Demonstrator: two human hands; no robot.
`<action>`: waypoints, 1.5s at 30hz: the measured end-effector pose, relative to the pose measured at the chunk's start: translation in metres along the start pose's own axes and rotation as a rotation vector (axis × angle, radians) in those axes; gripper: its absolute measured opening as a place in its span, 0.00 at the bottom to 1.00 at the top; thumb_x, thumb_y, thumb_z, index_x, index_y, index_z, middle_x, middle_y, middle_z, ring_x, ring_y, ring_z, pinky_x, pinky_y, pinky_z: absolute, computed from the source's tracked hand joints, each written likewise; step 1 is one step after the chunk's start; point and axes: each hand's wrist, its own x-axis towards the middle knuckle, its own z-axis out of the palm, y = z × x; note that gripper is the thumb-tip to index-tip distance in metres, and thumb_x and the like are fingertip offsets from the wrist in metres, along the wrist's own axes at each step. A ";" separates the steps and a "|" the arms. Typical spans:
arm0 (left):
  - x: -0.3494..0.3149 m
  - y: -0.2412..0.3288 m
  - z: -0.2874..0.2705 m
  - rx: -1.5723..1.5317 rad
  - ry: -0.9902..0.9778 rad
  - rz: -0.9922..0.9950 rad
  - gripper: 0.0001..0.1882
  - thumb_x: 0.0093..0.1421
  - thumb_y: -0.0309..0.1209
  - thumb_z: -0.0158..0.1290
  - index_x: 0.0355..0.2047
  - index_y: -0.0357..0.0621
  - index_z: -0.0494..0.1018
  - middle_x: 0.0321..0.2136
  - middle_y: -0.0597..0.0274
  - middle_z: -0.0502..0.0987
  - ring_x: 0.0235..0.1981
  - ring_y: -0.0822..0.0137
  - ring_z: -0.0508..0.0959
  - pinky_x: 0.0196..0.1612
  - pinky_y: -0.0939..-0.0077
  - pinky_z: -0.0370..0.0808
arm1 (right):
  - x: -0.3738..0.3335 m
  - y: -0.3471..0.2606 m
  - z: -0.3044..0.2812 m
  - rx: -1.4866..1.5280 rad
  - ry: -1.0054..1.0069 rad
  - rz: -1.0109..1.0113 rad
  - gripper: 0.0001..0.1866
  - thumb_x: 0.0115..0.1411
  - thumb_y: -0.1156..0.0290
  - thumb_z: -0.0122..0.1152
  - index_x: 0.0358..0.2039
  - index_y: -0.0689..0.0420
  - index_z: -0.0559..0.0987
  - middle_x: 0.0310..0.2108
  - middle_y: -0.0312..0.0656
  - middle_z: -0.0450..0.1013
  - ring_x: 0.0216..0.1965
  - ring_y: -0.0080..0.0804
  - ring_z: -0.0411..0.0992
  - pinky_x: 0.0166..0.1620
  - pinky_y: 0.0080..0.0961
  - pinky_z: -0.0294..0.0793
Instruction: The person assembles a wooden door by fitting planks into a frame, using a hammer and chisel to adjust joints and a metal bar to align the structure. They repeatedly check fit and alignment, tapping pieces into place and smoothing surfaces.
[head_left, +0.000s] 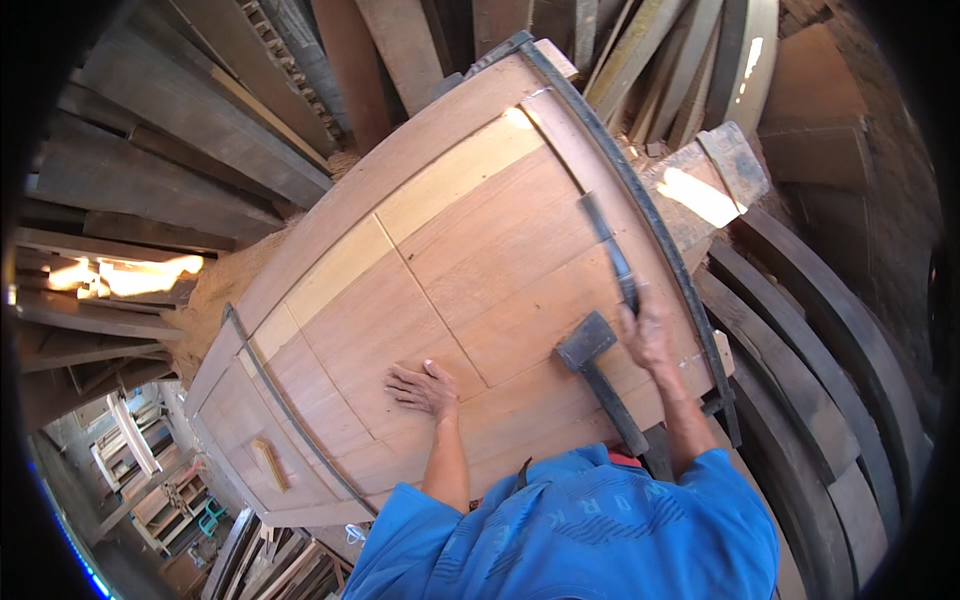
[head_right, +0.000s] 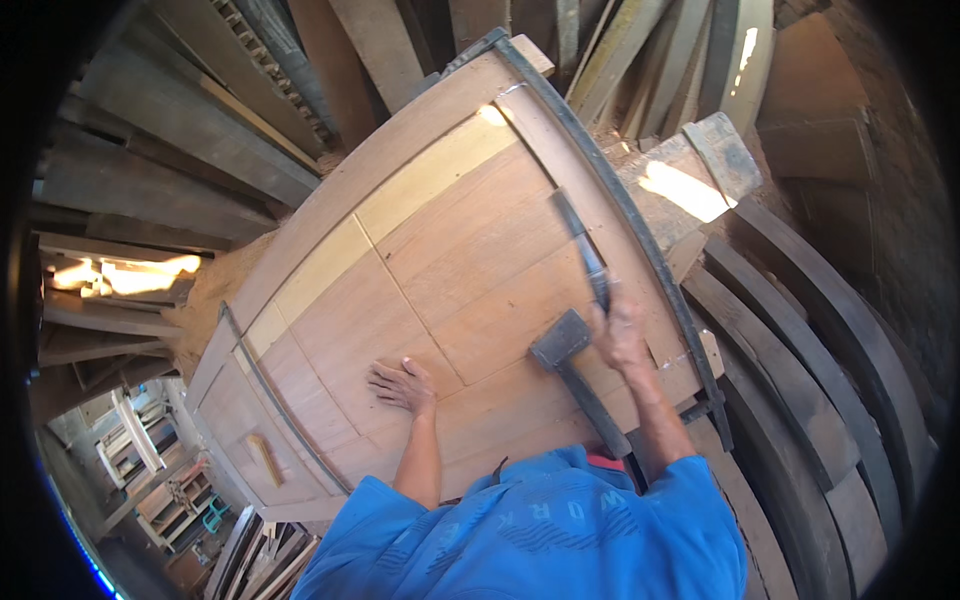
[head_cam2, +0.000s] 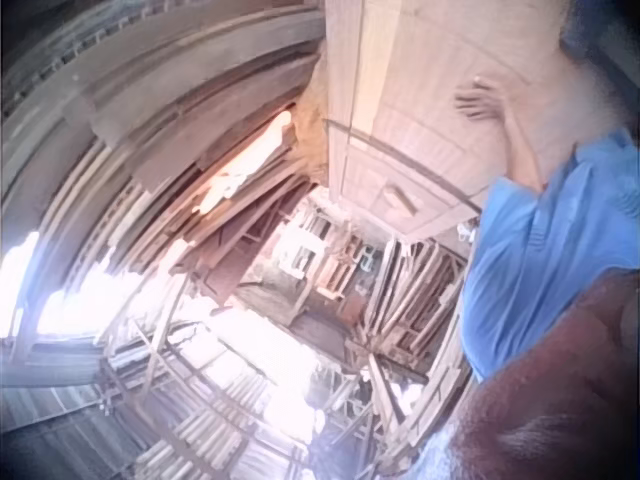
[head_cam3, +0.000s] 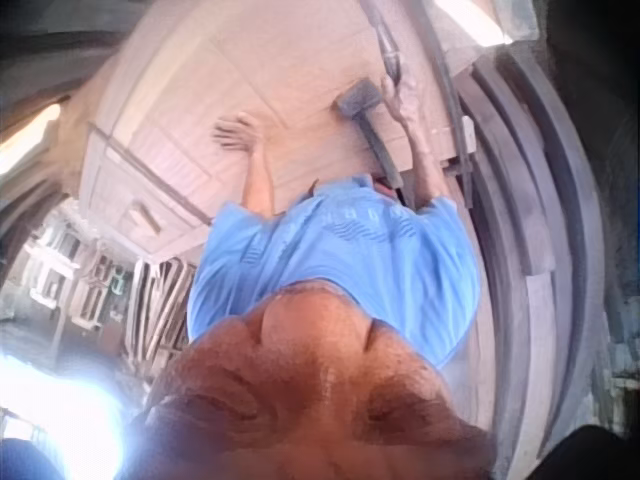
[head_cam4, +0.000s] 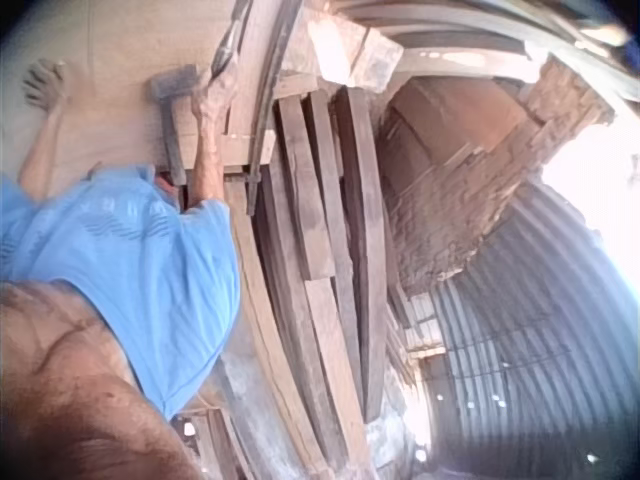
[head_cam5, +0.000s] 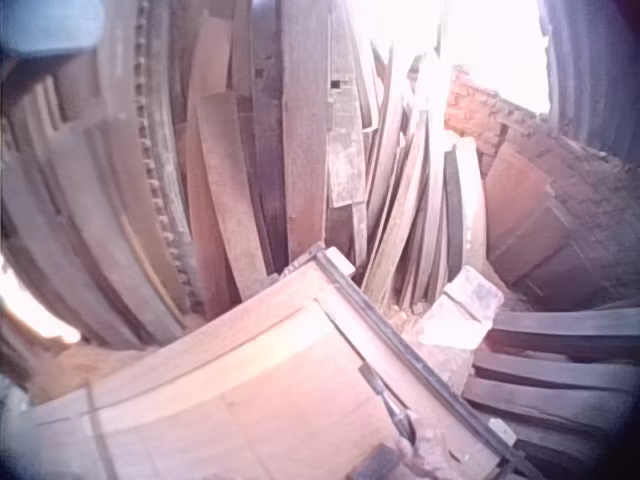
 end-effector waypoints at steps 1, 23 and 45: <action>0.001 0.003 -0.001 -0.004 0.006 0.005 0.45 0.69 0.55 0.40 0.74 0.38 0.40 0.73 0.29 0.37 0.74 0.32 0.37 0.71 0.32 0.37 | -0.009 -0.011 0.010 0.087 -0.043 0.026 0.28 0.60 0.70 0.63 0.60 0.61 0.71 0.30 0.56 0.76 0.33 0.53 0.78 0.38 0.46 0.75; 0.013 -0.001 0.013 0.116 0.107 -0.028 0.45 0.68 0.59 0.40 0.74 0.43 0.43 0.73 0.35 0.46 0.73 0.33 0.47 0.69 0.29 0.47 | -0.150 0.025 0.057 -0.223 -0.137 0.194 0.28 0.55 0.61 0.70 0.53 0.59 0.72 0.46 0.55 0.71 0.46 0.58 0.71 0.48 0.53 0.72; 0.021 -0.002 0.024 0.142 0.100 -0.031 0.46 0.68 0.61 0.39 0.74 0.43 0.44 0.74 0.36 0.44 0.74 0.34 0.46 0.69 0.30 0.46 | -0.202 0.080 0.005 -0.140 -0.323 0.104 0.23 0.46 0.69 0.69 0.42 0.61 0.74 0.32 0.59 0.75 0.39 0.61 0.74 0.43 0.52 0.74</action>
